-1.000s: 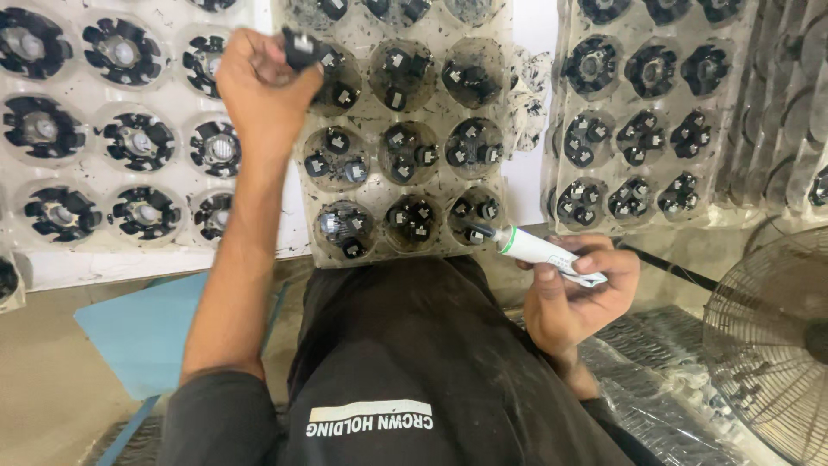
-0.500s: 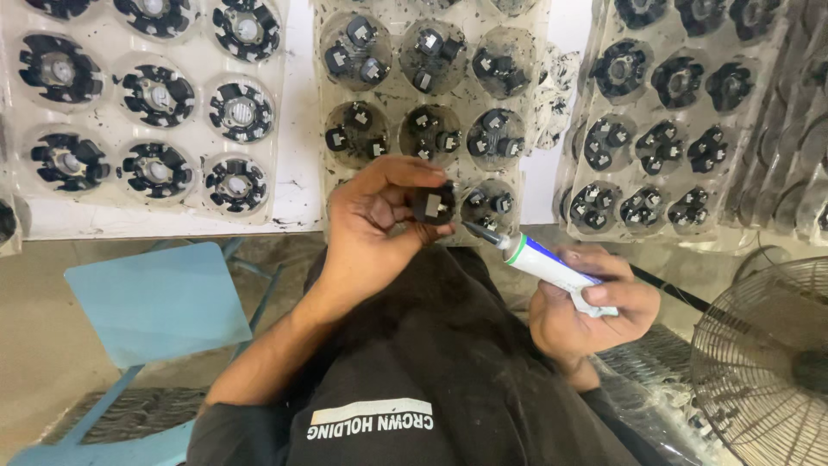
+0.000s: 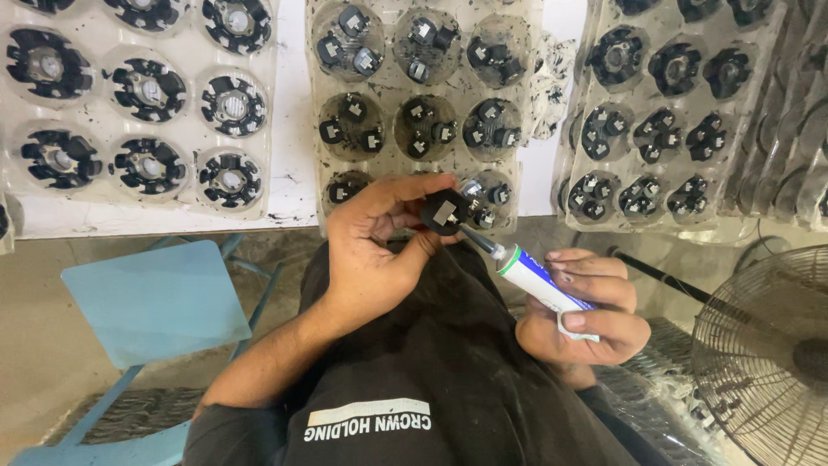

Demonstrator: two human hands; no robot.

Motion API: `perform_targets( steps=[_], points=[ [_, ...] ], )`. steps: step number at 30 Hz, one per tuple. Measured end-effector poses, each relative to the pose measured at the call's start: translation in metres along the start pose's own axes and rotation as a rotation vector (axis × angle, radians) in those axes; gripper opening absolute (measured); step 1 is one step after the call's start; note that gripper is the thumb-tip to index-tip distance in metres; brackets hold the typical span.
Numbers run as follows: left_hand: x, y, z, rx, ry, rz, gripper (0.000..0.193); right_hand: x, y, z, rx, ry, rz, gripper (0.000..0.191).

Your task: The person sits at a workbench with trays of small black plastic components. They pick a component, squeeze adhesive from a tube onto it, occasionally wipe the tube nozzle with a cloth, and place the component back into the tray, repeating this for successive components.

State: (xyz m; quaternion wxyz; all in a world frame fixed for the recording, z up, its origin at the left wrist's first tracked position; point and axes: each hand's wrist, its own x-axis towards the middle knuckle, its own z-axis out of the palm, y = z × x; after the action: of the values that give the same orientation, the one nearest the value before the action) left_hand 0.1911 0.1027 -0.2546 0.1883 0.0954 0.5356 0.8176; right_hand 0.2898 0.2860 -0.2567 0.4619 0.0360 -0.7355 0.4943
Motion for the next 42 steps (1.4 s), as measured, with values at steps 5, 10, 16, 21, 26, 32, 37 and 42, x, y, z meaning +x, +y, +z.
perform_targets(
  steps=[5, 10, 16, 21, 26, 32, 37, 42],
  points=[
    [-0.002, 0.000, 0.001, -0.077, -0.004, -0.038, 0.043, 0.001, 0.002, -0.001, 0.055, 0.003, 0.019, 0.029],
    [-0.002, -0.002, 0.001, -0.100, -0.020, -0.059, 0.045, 0.002, 0.003, -0.010, 0.098, -0.090, 0.017, 0.034],
    [-0.002, -0.004, 0.001, -0.130, -0.030, -0.088, 0.047, 0.005, 0.002, -0.020, 0.088, -0.183, 0.038, 0.039],
    [-0.002, -0.002, 0.000, -0.097, -0.027, -0.107, 0.048, 0.005, 0.001, -0.021, 0.068, -0.205, 0.036, 0.038],
    [-0.002, 0.000, -0.001, -0.095, -0.022, -0.091, 0.047, -0.001, 0.001, -0.016, 0.088, -0.135, 0.043, 0.036],
    [-0.004, -0.004, -0.003, -0.108, -0.008, -0.116, 0.047, 0.006, 0.004, -0.023, 0.130, -0.226, 0.016, 0.035],
    [-0.006, -0.016, -0.001, -0.189, 0.001, -0.137, 0.048, 0.004, 0.002, -0.019, 0.119, -0.178, 0.035, 0.033],
    [-0.009, -0.026, 0.003, -0.361, -0.013, -0.193, 0.047, 0.004, -0.002, -0.006, 0.034, -0.087, 0.050, 0.027]
  ],
)
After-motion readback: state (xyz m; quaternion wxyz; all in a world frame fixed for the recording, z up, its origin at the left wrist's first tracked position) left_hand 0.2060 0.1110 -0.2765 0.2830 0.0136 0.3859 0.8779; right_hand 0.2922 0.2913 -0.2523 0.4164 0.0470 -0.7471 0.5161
